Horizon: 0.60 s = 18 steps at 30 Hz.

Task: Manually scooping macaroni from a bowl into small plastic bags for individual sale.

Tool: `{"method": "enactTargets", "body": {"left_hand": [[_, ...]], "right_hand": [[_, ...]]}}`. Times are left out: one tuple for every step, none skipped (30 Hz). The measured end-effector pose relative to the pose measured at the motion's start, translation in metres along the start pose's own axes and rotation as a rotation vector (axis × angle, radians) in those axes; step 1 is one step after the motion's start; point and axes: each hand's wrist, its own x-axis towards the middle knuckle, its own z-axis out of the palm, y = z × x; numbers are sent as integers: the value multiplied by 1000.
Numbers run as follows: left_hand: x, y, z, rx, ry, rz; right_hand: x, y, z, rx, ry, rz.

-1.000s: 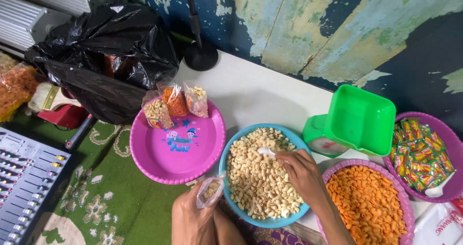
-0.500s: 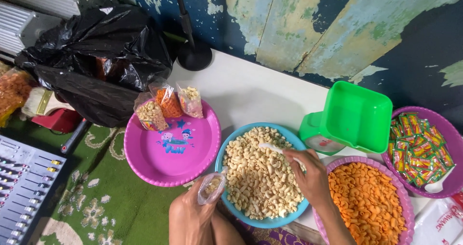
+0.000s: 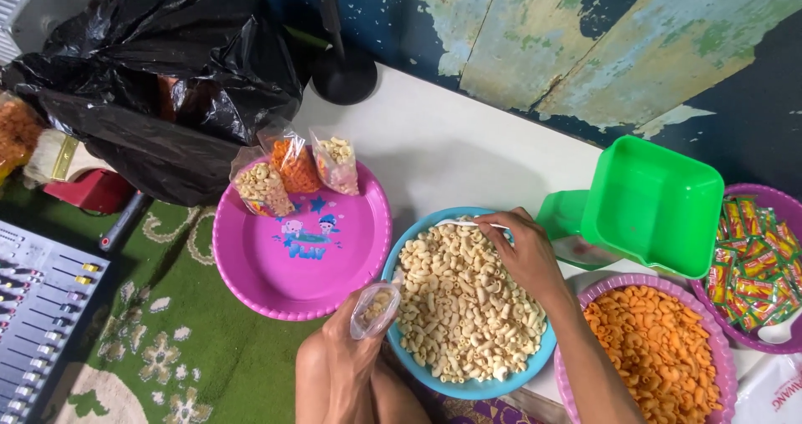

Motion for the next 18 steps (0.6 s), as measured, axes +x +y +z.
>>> {"method": "enactTargets", "body": {"left_hand": [[12,-22,4,-1,1,1],[23,-43,8,25,-20,101],[34,-64,13,51,-41,203],[42,-84,20,49,-40,205],[51,-103,28,-63,-39,341],[58,-122,36,-175,-40,476],[59,-129,38,-176,-39,482],[60,-136,40,-164,-6,478],[61,-143,42,-151,24,476],[50,-128,32,-151,23,482],[38,-113,21,36,15,406],[26,-99,11,223,7,328],[22,-97,12,222,9,335],[19,-96,13,135,20,331],[15,-95,14,47,32,326],[15,-98,12,46,35,331],[15,-101,10,94,19,333],[15,-105,8,143,4,334]], "right_hand": [[-1,0,0,0,0,-2],[-3,-1,-1,-3,-23,32],[-5,-2,-2,-7,-46,66],[-9,-3,-3,-8,-44,64],[-13,-4,-4,10,-24,22],[-18,-5,-5,28,-4,-20],[-23,-5,-5,27,0,-23],[-29,-5,-5,-6,26,-47],[-36,-5,-5,-38,54,-70],[-44,-5,-5,-40,60,-71],[-51,-5,-5,-71,84,-116],[-58,-5,-4,-103,109,-160],[-67,-6,-5,-104,115,-163],[-75,-8,-6,-117,115,-186],[-83,-10,-6,-130,115,-210],[-90,-13,-8,-130,119,-213],[-98,-15,-9,-172,130,-245],[-106,-18,-10,-214,141,-277]]}}
